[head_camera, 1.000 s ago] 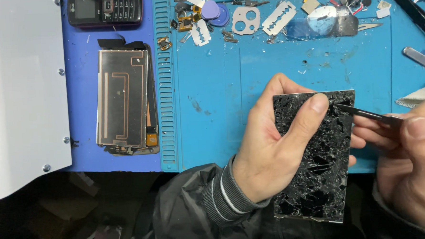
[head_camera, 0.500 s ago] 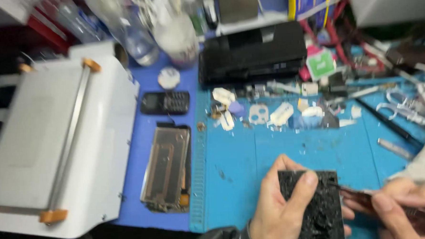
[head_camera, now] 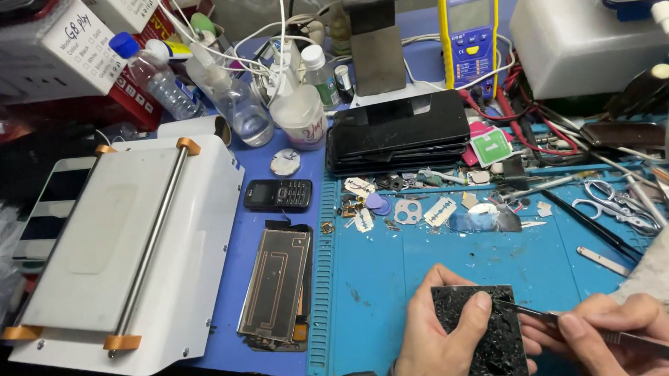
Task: Removing broken glass shards from a smartphone display assembly using a scalpel and tweezers at a repair bench.
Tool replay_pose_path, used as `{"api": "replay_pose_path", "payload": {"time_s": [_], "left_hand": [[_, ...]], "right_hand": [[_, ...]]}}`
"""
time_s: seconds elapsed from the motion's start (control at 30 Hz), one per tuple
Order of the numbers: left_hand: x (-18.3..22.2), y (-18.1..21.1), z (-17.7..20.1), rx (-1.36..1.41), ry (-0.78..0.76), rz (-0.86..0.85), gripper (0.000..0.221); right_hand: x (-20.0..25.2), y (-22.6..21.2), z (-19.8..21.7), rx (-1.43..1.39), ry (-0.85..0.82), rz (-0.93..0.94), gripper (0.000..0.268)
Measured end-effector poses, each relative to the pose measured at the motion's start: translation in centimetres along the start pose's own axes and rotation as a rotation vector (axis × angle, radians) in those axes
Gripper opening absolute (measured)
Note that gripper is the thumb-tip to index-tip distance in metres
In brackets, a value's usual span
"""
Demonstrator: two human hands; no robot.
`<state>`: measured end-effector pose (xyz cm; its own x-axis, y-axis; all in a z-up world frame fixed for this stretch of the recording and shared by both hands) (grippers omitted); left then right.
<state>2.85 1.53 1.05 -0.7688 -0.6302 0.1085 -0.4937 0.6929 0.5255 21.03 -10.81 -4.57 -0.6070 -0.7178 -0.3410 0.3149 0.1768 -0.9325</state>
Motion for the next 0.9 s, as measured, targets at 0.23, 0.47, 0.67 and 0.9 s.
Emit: {"api": "replay_pose_path", "payload": {"time_s": [0.23, 0.47, 0.67, 0.9], "left_hand": [[0.2, 0.1, -0.5, 0.006, -0.004, 0.01, 0.031], [0.0, 0.1, -0.5, 0.045, 0.005, 0.032, 0.033], [0.1, 0.6, -0.8, -0.022, 0.014, 0.0, 0.033], [0.2, 0.5, -0.6, -0.019, 0.008, -0.013, 0.037]], "right_hand": [[0.0, -0.8, -0.1, -0.002, 0.01, 0.002, 0.025], [1.1, -0.4, 0.0, 0.034, 0.089, -0.003, 0.026], [1.6, 1.3, 1.1, 0.113, 0.077, 0.05, 0.031], [1.6, 0.2, 0.8, 0.102, 0.069, 0.017, 0.034]]}}
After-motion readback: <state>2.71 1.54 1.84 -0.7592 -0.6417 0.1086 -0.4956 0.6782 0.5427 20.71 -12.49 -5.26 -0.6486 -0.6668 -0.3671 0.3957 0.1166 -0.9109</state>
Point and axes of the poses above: each hand's wrist, its own x-axis away from the middle knuckle, its own z-axis out of the back of the hand, y = z × x, the point moved 3 cm from there along -x, towards the middle knuckle, and after that the axes turned 11 degrees about x, right-handed, at the moved point
